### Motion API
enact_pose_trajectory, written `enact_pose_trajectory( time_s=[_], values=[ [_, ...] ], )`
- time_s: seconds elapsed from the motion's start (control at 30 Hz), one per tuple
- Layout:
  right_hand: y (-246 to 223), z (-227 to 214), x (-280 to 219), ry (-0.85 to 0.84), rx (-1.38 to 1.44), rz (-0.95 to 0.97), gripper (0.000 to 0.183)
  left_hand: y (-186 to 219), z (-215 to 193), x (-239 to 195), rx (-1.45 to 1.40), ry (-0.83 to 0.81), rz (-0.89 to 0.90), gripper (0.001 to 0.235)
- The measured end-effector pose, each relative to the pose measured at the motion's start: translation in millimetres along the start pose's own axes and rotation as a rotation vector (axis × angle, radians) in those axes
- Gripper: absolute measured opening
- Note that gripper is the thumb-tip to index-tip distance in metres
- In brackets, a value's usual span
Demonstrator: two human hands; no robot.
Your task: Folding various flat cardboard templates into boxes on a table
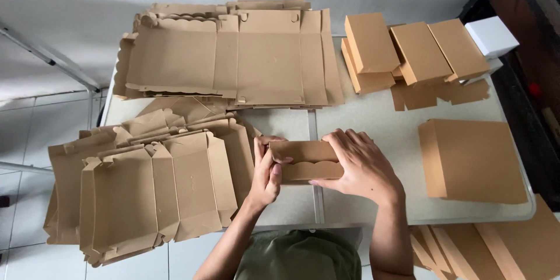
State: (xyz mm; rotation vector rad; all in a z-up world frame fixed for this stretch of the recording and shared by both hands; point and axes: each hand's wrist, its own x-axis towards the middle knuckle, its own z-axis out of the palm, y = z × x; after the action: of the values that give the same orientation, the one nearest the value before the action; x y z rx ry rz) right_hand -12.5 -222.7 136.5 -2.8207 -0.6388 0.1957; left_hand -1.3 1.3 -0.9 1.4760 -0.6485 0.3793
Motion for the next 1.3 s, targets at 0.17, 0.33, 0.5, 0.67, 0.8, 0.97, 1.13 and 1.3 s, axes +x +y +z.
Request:
enact_pose_trajectory(
  time_s=[0.17, 0.33, 0.5, 0.67, 0.8, 0.97, 1.13, 1.3],
  values=[
    [-4, -2, -1, 0.010, 0.019, 0.031, 0.076, 0, 1, 4, -0.031, -0.004, 0.005, 0.038],
    [-3, 1, 1, 0.018, 0.032, 0.035, 0.077, -4, -3, 0, -0.035, -0.027, -0.042, 0.038],
    [9, 3, -1, 0.035, 0.064, 0.055, 0.079, -14, -6, -20, -0.014, -0.127, -0.266, 0.097],
    [9, -4, -2, 0.077, 0.101, 0.033, 0.079, 21, -7, -1, -0.003, -0.190, -0.369, 0.116],
    [13, -15, -9, 0.216, 0.245, 0.016, 0.081, 26, -16, 7, 0.081, -0.240, -0.386, 0.119],
    [74, 41, -31, 0.405, 0.494, -0.012, 0.091, 33, -33, -3, 0.330, -0.162, -0.317, 0.126],
    [87, 74, -9, 0.507, 0.676, -0.055, 0.101, 41, -46, 12, 0.243, 0.095, -0.171, 0.127],
    [63, 105, 8, 0.598, 0.910, -0.123, 0.123, 29, -41, 3, 0.098, -0.011, -0.258, 0.131]
  ],
)
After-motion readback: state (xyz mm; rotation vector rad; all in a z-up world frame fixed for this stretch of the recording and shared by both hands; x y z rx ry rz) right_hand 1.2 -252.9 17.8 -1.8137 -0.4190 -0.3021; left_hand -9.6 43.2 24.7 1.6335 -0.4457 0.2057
